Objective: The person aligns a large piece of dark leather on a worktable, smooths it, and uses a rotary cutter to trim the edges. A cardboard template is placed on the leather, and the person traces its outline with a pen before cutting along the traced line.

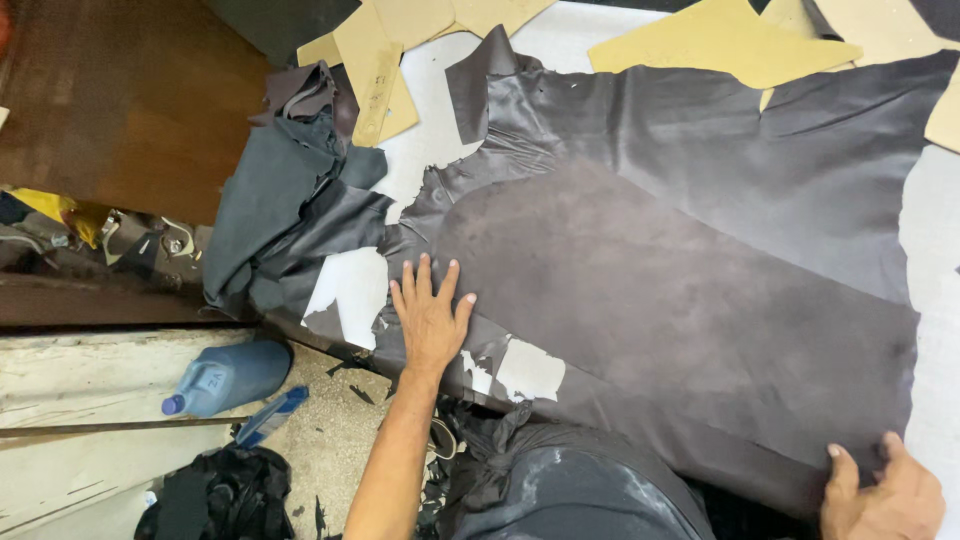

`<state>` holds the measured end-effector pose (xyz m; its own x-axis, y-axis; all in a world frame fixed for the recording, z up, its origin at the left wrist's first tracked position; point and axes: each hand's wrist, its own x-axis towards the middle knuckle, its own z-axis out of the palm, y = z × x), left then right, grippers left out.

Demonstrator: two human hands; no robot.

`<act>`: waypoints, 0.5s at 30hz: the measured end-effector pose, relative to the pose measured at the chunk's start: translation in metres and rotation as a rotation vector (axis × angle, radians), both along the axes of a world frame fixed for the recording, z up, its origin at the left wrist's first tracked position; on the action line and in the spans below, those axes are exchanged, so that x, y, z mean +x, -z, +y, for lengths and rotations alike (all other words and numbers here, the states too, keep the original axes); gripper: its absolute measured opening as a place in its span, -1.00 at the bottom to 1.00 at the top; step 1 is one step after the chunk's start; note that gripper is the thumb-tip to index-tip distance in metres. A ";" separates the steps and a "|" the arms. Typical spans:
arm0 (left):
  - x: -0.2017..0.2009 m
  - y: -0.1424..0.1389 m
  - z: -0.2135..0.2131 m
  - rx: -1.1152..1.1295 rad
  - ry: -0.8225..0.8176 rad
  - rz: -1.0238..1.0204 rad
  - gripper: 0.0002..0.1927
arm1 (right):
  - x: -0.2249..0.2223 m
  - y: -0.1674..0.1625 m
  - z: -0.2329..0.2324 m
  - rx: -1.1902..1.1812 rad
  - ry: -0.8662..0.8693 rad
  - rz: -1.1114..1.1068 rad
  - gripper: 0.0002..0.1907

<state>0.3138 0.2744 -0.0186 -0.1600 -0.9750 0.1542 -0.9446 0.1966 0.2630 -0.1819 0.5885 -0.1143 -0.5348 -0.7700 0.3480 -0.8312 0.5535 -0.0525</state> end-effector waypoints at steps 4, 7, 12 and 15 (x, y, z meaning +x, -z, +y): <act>-0.005 -0.006 0.003 0.016 0.019 0.033 -0.38 | -0.019 -0.005 0.001 -0.039 0.035 -0.243 -0.41; -0.007 -0.007 0.000 0.013 -0.001 0.083 -0.38 | -0.022 -0.010 0.000 -0.004 0.086 -0.326 -0.36; -0.002 -0.001 -0.013 0.019 -0.071 0.018 -0.42 | -0.011 -0.006 -0.012 0.120 0.155 -0.336 -0.37; 0.001 0.003 -0.018 -0.030 -0.089 -0.008 -0.44 | -0.007 -0.001 -0.029 0.128 0.141 -0.369 -0.39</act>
<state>0.3151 0.2564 -0.0220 -0.0746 -0.9803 0.1827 -0.9606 0.1198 0.2507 -0.1890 0.5598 -0.1128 -0.7093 -0.7046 0.0195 -0.6848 0.6822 -0.2563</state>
